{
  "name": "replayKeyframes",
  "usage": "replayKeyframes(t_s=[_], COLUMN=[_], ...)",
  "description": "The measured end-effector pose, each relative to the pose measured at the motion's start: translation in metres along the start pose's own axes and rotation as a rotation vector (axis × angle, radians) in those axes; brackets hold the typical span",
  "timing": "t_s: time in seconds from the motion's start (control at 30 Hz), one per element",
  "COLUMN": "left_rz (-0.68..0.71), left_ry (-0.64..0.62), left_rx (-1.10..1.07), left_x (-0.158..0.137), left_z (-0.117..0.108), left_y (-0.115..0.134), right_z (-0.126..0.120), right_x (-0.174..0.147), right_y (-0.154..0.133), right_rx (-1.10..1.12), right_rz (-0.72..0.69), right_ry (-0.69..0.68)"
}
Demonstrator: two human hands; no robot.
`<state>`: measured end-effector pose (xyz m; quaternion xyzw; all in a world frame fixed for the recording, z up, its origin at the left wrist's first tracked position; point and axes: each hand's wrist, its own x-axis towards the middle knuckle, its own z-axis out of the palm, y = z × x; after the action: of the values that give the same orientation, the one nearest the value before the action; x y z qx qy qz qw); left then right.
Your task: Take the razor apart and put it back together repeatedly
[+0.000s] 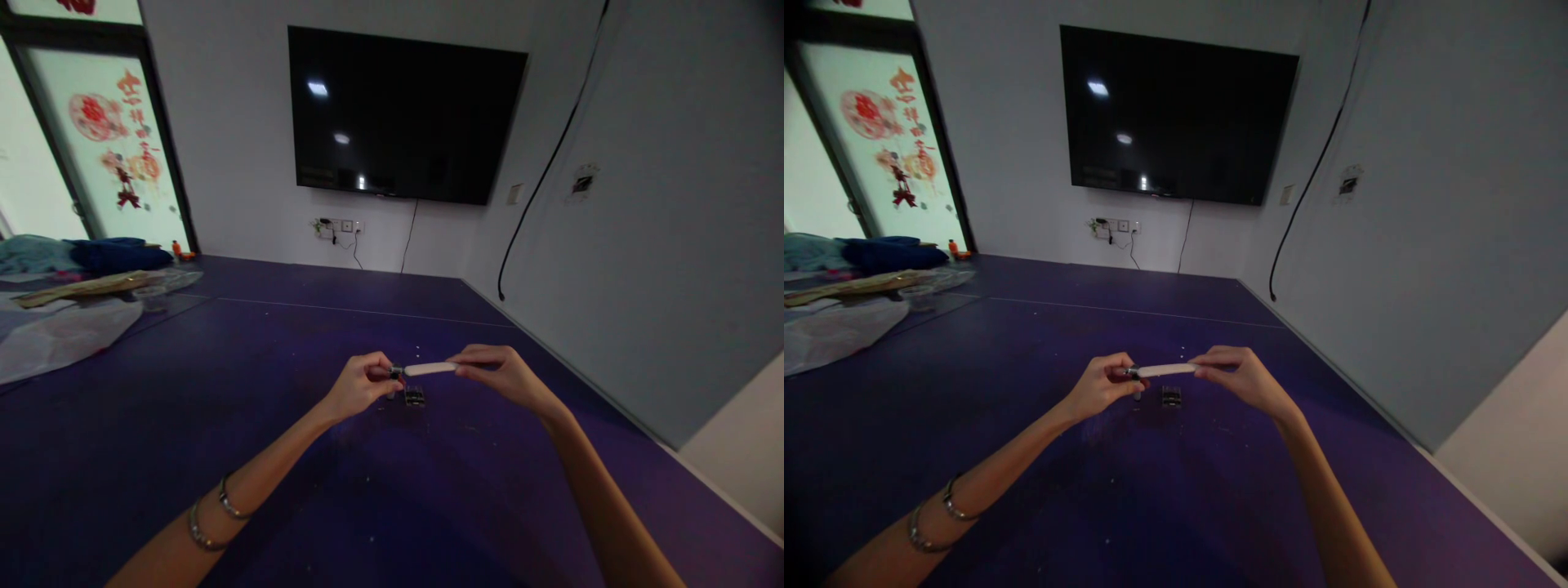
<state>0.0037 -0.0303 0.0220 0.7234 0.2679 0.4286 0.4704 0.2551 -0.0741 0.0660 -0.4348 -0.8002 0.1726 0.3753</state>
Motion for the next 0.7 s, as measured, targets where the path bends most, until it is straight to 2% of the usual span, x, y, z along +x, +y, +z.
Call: replayKeyframes(t_s=[0.2, 0.4, 0.7], left_rz=[0.000, -0.016, -0.041], left_ry=[-0.017, -0.012, -0.009], left_rx=[-0.027, -0.011, -0.039], left_x=[-0.0008, -0.0002, 0.0009], left_z=[0.0012, 0.0028, 0.0028], left_y=[-0.0006, -0.0006, -0.0072], right_z=[0.0001, 0.0006, 0.0016], right_x=[0.0005, 0.0004, 0.0007], right_y=[0.0030, 0.0035, 0.0051], right_rx=[-0.007, 0.001, -0.030], right_rz=[0.025, -0.004, 0.049], right_ry=[0.038, -0.005, 0.108])
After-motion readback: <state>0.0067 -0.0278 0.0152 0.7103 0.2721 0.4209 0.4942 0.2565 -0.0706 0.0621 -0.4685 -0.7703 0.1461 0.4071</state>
